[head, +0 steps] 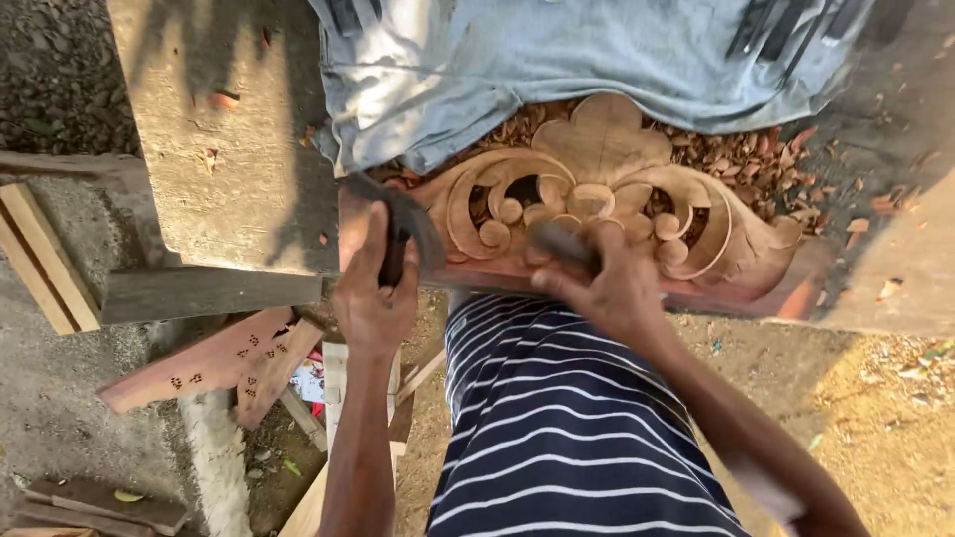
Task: Carving intricate floral patterns into a wooden block using various chisels and a hammer.
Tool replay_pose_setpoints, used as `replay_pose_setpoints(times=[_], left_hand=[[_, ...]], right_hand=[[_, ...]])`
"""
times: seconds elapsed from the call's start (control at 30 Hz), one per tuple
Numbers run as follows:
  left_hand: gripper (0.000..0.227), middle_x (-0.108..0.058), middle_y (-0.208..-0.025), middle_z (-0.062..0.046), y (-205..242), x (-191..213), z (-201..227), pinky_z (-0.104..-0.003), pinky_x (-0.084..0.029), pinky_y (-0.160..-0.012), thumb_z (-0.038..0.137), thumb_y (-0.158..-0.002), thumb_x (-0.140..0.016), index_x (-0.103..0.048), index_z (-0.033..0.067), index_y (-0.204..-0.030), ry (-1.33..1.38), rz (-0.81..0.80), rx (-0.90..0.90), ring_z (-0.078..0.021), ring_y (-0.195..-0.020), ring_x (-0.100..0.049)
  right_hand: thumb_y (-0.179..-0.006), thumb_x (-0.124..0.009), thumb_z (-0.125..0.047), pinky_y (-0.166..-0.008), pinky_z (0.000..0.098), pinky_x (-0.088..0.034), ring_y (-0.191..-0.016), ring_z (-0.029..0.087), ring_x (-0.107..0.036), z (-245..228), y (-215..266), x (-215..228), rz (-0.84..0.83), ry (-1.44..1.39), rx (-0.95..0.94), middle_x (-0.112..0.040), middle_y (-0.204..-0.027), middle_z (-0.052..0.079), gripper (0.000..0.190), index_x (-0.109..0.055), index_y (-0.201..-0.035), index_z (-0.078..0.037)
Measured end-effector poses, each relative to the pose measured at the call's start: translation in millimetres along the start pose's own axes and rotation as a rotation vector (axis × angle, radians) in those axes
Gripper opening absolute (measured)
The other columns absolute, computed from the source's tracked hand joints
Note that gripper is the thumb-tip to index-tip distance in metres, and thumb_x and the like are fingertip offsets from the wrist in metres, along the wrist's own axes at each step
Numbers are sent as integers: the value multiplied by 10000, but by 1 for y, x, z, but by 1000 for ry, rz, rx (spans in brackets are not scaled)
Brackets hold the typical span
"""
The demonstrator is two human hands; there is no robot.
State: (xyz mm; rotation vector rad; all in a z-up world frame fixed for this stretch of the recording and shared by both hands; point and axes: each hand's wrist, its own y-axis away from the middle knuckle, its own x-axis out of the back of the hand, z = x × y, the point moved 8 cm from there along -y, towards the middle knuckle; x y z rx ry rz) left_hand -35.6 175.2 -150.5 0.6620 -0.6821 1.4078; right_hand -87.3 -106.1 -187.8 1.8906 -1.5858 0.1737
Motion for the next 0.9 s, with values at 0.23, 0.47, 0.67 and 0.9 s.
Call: replay_pose_setpoints(times=[0.23, 0.47, 0.67, 0.9], left_hand=[[748, -733, -1262, -201, -17, -19, -12, -360, -630, -712, 76, -892, -758, -481, 243, -1566, 61, -178, -107, -279, -973, -777], [759, -610, -1355, -335, -26, -28, -21, -322, -636, -620, 109, -863, -773, -463, 227, -1546, 75, -296, -169, -303, -905, -757], [742, -765, -1001, -162, -27, -38, -27, -325, -610, -614, 160, -894, -750, -455, 250, -1568, 10, -465, -63, -248, -752, -750], [735, -749, -1196, -167, -28, -33, -19, -334, -642, -671, 65, -891, -737, -453, 213, -1552, 166, -404, -68, -235, -951, -762]], right_hand=[[-1008, -786, -210, -702, 451, -530, -765, 251, -651, 39, -41, 94, 486, 341, -317, -699, -951, 133, 466, -497, -1354, -92], [-1040, -739, -17, -814, 345, -557, -868, 141, -614, 79, -7, 82, 615, -844, 7, -609, -997, 27, 395, -520, -1359, -95], [-1023, -675, 63, -960, 351, -587, -981, 120, -653, 92, 12, 55, 591, -1200, 300, -666, -1103, 6, 336, -589, -1272, -145], [-1009, -698, -87, -839, 356, -570, -954, 168, -663, 97, 13, 49, 198, -460, 77, -686, -1025, 78, 143, -649, -1140, -60]])
